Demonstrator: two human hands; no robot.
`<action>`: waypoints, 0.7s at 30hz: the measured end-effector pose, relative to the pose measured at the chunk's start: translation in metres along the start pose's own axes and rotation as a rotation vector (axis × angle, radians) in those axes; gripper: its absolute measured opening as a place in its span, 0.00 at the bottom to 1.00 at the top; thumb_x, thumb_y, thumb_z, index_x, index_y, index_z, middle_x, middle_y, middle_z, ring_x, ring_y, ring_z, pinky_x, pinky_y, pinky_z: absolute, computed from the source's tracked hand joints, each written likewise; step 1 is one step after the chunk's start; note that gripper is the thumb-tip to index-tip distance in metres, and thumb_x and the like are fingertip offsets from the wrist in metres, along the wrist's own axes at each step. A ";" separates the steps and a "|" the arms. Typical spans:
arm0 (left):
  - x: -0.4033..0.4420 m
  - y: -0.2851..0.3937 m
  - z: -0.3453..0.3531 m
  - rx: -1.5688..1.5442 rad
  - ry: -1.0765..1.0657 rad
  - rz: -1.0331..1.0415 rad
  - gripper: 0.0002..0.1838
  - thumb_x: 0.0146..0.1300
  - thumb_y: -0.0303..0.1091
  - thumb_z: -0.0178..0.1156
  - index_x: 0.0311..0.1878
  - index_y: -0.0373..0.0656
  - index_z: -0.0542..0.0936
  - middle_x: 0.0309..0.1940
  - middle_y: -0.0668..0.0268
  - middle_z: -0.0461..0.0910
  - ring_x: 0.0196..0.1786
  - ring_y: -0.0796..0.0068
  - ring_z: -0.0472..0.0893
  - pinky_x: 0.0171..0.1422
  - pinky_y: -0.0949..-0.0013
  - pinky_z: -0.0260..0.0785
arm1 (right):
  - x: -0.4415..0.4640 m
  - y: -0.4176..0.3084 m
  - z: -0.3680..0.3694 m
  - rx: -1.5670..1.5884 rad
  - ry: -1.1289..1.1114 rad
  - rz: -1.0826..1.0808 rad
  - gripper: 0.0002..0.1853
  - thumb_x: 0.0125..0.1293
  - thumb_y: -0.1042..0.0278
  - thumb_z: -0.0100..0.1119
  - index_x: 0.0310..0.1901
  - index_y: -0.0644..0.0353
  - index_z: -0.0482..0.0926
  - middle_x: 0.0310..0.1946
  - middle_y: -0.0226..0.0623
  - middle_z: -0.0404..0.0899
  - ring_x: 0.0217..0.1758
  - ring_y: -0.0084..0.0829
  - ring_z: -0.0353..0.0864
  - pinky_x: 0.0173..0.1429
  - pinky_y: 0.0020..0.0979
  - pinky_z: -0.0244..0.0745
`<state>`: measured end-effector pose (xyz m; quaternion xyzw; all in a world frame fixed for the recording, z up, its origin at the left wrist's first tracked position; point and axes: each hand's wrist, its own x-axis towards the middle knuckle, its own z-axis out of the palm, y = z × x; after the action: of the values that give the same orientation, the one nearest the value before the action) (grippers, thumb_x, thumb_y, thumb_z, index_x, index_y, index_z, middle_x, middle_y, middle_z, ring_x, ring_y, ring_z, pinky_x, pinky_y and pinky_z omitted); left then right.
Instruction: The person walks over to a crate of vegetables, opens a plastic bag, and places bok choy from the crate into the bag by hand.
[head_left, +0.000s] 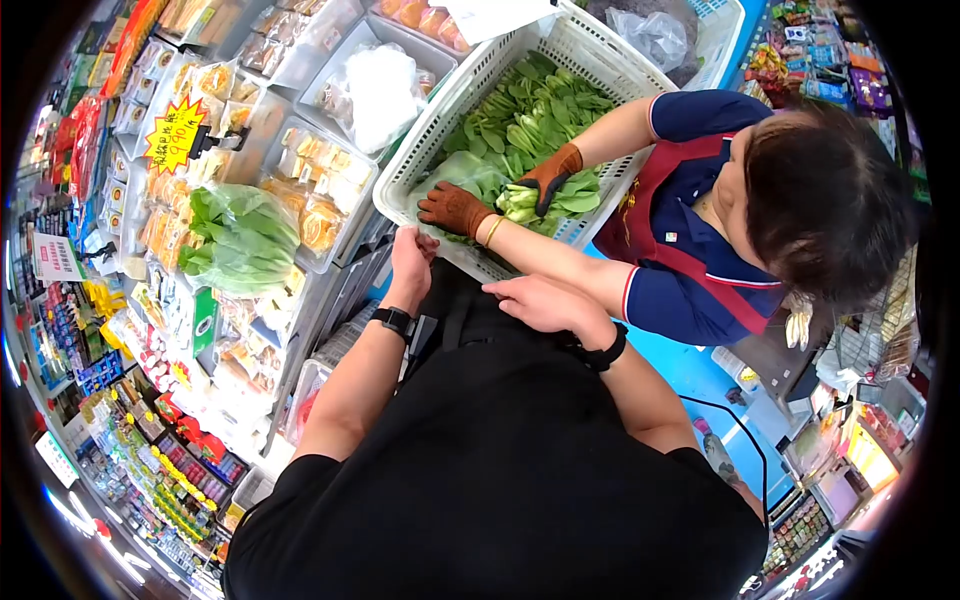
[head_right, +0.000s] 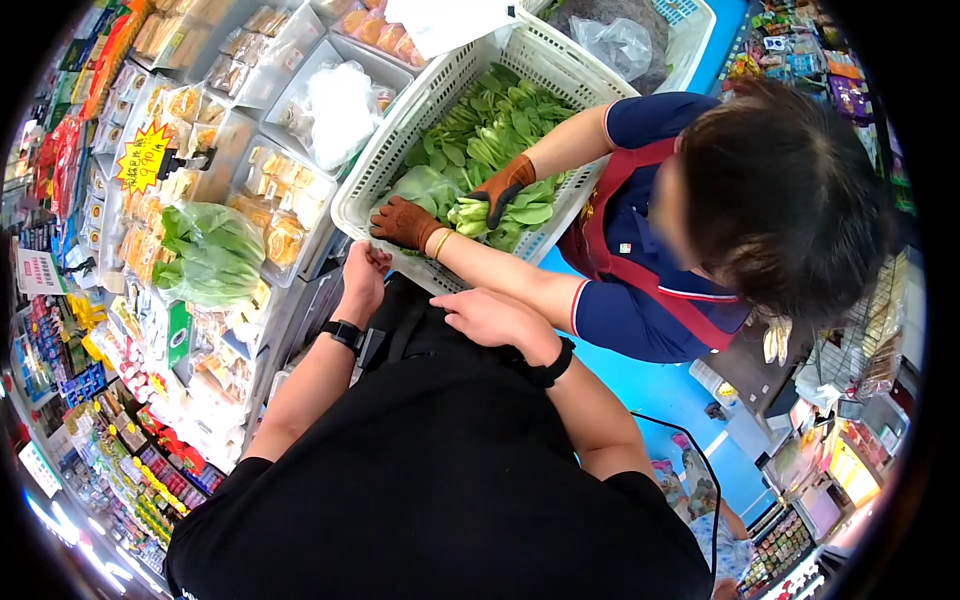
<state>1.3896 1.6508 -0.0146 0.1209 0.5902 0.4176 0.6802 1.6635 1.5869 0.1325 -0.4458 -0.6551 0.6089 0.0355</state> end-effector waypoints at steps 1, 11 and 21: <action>-0.003 0.003 -0.001 0.015 -0.016 -0.015 0.10 0.77 0.44 0.51 0.43 0.50 0.74 0.32 0.68 0.80 0.38 0.72 0.80 0.47 0.65 0.66 | -0.003 -0.006 -0.001 0.004 0.005 -0.003 0.23 0.81 0.62 0.55 0.73 0.57 0.78 0.60 0.53 0.87 0.64 0.54 0.84 0.71 0.48 0.77; -0.037 0.016 0.018 0.130 -0.054 -0.067 0.12 0.77 0.52 0.53 0.52 0.56 0.73 0.34 0.75 0.78 0.40 0.76 0.77 0.45 0.67 0.60 | -0.022 -0.025 0.000 0.002 0.051 -0.106 0.25 0.80 0.61 0.59 0.74 0.58 0.76 0.59 0.54 0.87 0.62 0.55 0.86 0.69 0.47 0.79; -0.043 0.015 0.006 0.167 -0.088 -0.072 0.12 0.81 0.49 0.49 0.57 0.55 0.71 0.35 0.74 0.80 0.42 0.74 0.80 0.45 0.67 0.62 | -0.025 -0.027 0.000 0.013 0.077 -0.152 0.26 0.79 0.61 0.60 0.74 0.60 0.76 0.58 0.56 0.87 0.61 0.56 0.85 0.68 0.48 0.79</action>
<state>1.3906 1.6321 0.0271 0.1741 0.5964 0.3368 0.7075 1.6638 1.5750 0.1673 -0.4176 -0.6814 0.5909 0.1098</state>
